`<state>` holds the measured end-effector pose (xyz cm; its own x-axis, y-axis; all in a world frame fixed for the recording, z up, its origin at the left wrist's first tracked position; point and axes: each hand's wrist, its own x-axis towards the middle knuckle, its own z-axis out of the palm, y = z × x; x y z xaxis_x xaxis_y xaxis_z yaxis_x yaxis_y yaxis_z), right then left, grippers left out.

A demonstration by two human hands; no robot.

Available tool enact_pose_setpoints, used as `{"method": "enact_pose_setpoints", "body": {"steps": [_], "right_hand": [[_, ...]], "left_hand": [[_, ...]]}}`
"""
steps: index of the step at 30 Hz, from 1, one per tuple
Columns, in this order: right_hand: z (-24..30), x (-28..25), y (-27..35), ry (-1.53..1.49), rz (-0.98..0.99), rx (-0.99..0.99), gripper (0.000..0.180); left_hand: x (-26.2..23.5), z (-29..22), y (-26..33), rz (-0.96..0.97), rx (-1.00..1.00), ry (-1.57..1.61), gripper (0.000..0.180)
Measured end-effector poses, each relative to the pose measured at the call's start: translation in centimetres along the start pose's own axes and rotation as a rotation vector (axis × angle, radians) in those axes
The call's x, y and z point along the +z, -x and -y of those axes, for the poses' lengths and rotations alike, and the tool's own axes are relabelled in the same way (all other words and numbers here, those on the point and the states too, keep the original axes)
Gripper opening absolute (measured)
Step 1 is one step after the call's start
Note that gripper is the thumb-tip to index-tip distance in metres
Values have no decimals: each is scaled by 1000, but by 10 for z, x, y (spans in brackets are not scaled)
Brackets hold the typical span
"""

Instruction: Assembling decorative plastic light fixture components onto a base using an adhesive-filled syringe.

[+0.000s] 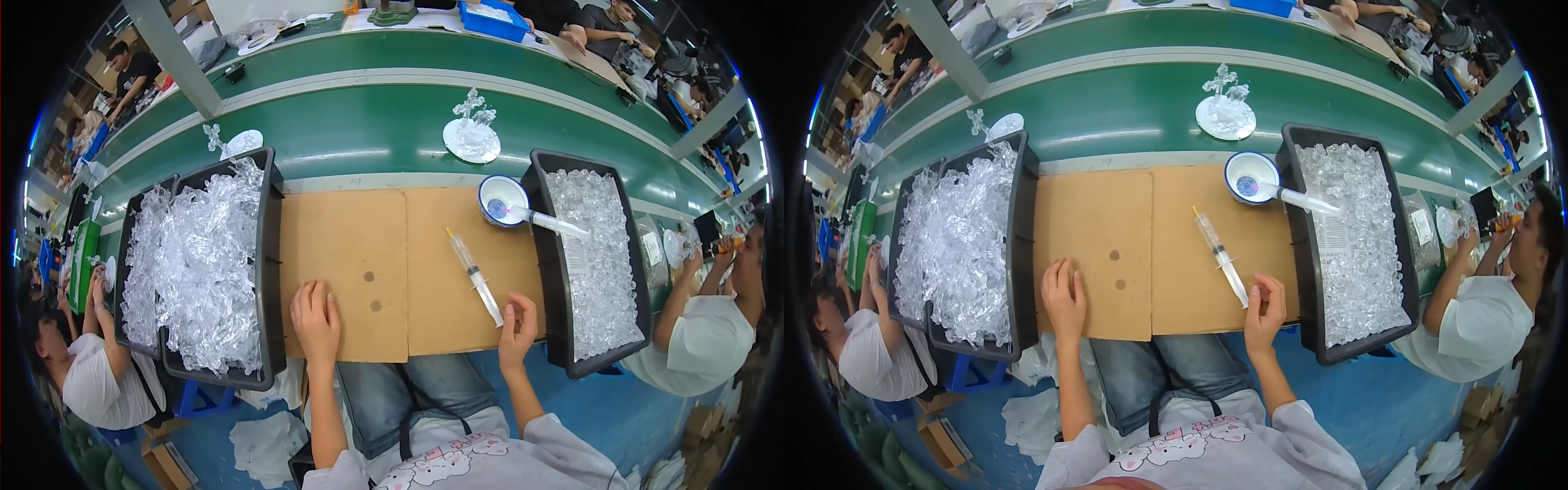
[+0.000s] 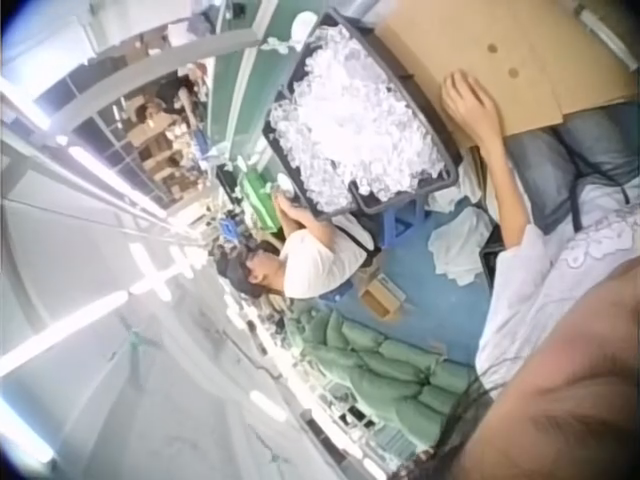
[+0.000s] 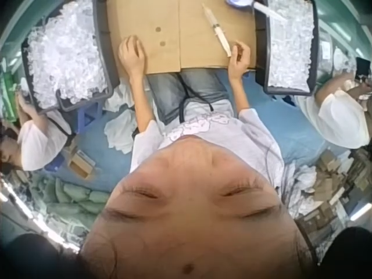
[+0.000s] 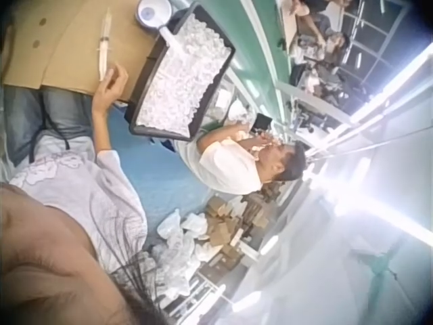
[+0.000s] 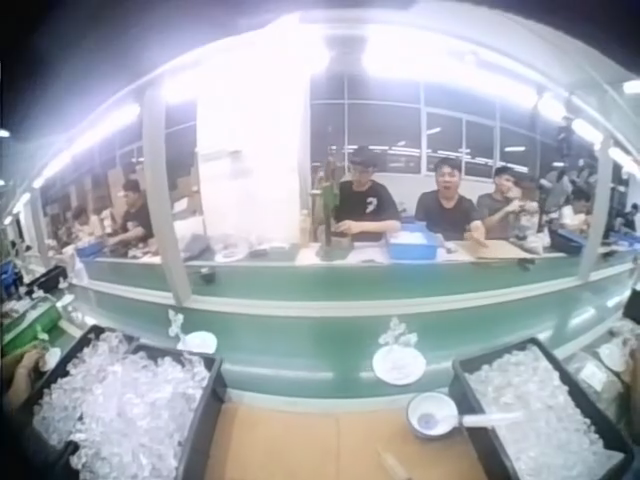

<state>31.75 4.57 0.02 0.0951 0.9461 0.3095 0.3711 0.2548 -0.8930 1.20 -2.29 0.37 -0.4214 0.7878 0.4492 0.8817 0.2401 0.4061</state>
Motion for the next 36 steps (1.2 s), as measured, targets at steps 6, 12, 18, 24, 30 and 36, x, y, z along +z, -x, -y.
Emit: {"method": "enact_pose_setpoints", "body": {"steps": [6, 12, 18, 24, 30, 36], "right_hand": [[1, 3, 2, -14, -6, 40, 18], [-4, 5, 3, -87, -10, 73, 18], [-8, -1, 5, -85, -19, 110, 19], [-14, -1, 12, -196, -77, 113, 20], [-10, -3, 16, -219, -97, 117, 17], [-15, -6, 11, -222, -75, 157, 17]], "left_hand": [[-2, 0, 2, -15, 1, -57, 25], [-20, -22, -27, 18, -193, 260, 23], [-59, -30, -222, -420, -115, 212, 26], [-24, 75, -356, 76, -451, -377, 51], [33, 164, -397, 223, -502, -320, 50], [79, 78, -387, -144, -83, -45, 20]]}}
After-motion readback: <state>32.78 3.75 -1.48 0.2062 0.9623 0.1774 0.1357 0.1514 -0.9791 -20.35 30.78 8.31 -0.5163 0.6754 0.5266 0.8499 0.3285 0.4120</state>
